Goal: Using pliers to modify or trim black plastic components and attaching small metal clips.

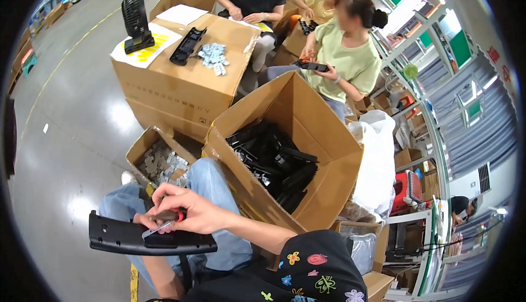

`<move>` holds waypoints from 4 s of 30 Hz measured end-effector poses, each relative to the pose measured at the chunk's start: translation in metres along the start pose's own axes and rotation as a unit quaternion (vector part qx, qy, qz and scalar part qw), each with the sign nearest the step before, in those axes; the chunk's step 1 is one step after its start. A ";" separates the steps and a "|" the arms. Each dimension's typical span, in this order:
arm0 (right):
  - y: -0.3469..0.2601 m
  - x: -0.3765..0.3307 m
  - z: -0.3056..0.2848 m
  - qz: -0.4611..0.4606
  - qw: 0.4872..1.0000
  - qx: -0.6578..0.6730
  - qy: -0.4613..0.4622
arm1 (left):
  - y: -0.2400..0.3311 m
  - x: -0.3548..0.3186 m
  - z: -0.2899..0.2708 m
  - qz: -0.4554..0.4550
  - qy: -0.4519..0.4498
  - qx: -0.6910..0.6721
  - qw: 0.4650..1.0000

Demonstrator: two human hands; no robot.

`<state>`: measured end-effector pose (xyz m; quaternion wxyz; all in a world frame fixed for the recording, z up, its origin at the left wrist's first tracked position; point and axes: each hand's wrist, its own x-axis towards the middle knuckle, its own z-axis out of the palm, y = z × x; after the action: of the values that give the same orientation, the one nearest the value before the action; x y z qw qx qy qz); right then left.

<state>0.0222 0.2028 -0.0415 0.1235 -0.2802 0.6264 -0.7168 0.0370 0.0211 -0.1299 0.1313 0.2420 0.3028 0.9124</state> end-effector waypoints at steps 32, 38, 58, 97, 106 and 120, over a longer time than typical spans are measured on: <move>0.001 -0.026 -0.027 0.258 0.925 -0.239 0.145 | 0.033 0.014 0.013 -0.026 0.412 0.114 0.904; 0.010 -0.050 -0.002 0.226 0.905 0.292 0.212 | 0.010 0.025 0.000 -0.018 0.415 0.196 0.888; 0.016 -0.059 0.064 0.224 0.944 0.239 0.046 | 0.020 0.022 0.038 0.051 0.421 0.411 0.807; 0.002 -0.060 0.048 0.296 0.839 0.451 0.072 | 0.028 0.013 0.055 0.054 0.387 0.439 0.809; 0.012 -0.056 0.066 0.271 0.685 0.676 0.005 | 0.038 0.011 0.053 0.119 0.346 0.480 0.797; 0.007 -0.051 0.069 0.253 0.615 0.747 0.006 | 0.041 0.010 0.062 0.138 0.393 0.469 0.778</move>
<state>0.1010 0.1719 -0.0567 0.4627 0.0829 -0.0786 -0.8791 0.0567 0.0232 -0.0575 -0.2562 -0.0669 0.6824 0.6814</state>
